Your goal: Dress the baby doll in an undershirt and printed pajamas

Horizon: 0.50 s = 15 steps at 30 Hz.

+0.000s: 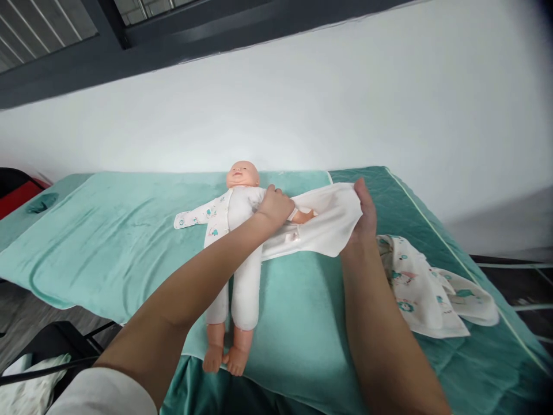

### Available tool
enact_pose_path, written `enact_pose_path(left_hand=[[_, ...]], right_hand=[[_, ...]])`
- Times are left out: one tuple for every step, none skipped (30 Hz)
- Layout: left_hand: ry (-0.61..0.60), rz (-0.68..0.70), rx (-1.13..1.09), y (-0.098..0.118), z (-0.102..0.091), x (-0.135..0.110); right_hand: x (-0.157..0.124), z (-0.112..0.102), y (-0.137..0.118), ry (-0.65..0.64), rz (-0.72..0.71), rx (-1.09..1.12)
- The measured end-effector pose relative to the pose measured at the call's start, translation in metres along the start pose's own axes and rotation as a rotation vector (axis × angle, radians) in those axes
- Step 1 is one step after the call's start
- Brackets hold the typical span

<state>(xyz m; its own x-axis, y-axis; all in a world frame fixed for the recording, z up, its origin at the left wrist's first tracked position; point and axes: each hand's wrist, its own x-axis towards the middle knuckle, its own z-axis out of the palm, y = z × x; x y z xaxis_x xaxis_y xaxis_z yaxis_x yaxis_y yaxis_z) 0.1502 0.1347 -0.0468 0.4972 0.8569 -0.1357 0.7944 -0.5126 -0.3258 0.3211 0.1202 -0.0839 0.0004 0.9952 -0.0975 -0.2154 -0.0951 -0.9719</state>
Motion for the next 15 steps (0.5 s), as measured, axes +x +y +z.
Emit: enact_pose_path(left_hand=[[-0.001,0.005,0.009,0.0,0.0,0.0],[-0.001,0.009,0.019,0.0,-0.001,-0.001],[0.002,0.011,0.03,-0.001,-0.001,-0.001],[0.004,0.013,0.04,-0.001,-0.002,-0.002],[0.007,0.013,0.047,-0.002,-0.002,-0.002],[0.009,0.014,0.051,-0.002,-0.002,-0.003],[0.01,0.015,0.052,-0.002,-0.002,-0.004],[0.014,0.017,0.05,-0.002,-0.002,-0.005],[0.02,0.02,0.046,-0.003,-0.002,-0.006],[0.028,0.023,0.042,-0.003,-0.002,-0.008],[0.038,0.027,0.038,-0.003,-0.003,-0.009],[0.046,0.03,0.035,-0.004,-0.003,-0.01],[0.047,0.031,0.034,-0.003,-0.003,-0.011],[0.041,0.03,0.035,-0.003,-0.003,-0.011],[0.03,0.027,0.038,-0.002,-0.003,-0.01]], right_hand=[[0.001,-0.001,0.001,0.023,-0.001,-0.017],[0.002,-0.002,0.002,0.042,0.001,-0.017],[0.003,-0.003,0.003,0.045,0.007,-0.003],[0.003,-0.004,0.003,0.043,0.014,0.025],[0.004,-0.006,0.004,0.036,0.021,0.058],[0.004,-0.007,0.005,0.026,0.029,0.088],[0.005,-0.008,0.005,0.022,0.032,0.113],[0.005,-0.009,0.006,0.028,0.027,0.132],[0.006,-0.009,0.006,0.04,0.018,0.146],[0.005,-0.01,0.006,0.054,0.006,0.157],[0.005,-0.009,0.006,0.065,-0.006,0.17],[0.004,-0.009,0.005,0.081,-0.02,0.185],[0.003,-0.008,0.005,0.093,-0.032,0.196],[0.002,-0.007,0.005,0.095,-0.037,0.2],[0.0,-0.005,0.004,0.096,-0.044,0.198]])
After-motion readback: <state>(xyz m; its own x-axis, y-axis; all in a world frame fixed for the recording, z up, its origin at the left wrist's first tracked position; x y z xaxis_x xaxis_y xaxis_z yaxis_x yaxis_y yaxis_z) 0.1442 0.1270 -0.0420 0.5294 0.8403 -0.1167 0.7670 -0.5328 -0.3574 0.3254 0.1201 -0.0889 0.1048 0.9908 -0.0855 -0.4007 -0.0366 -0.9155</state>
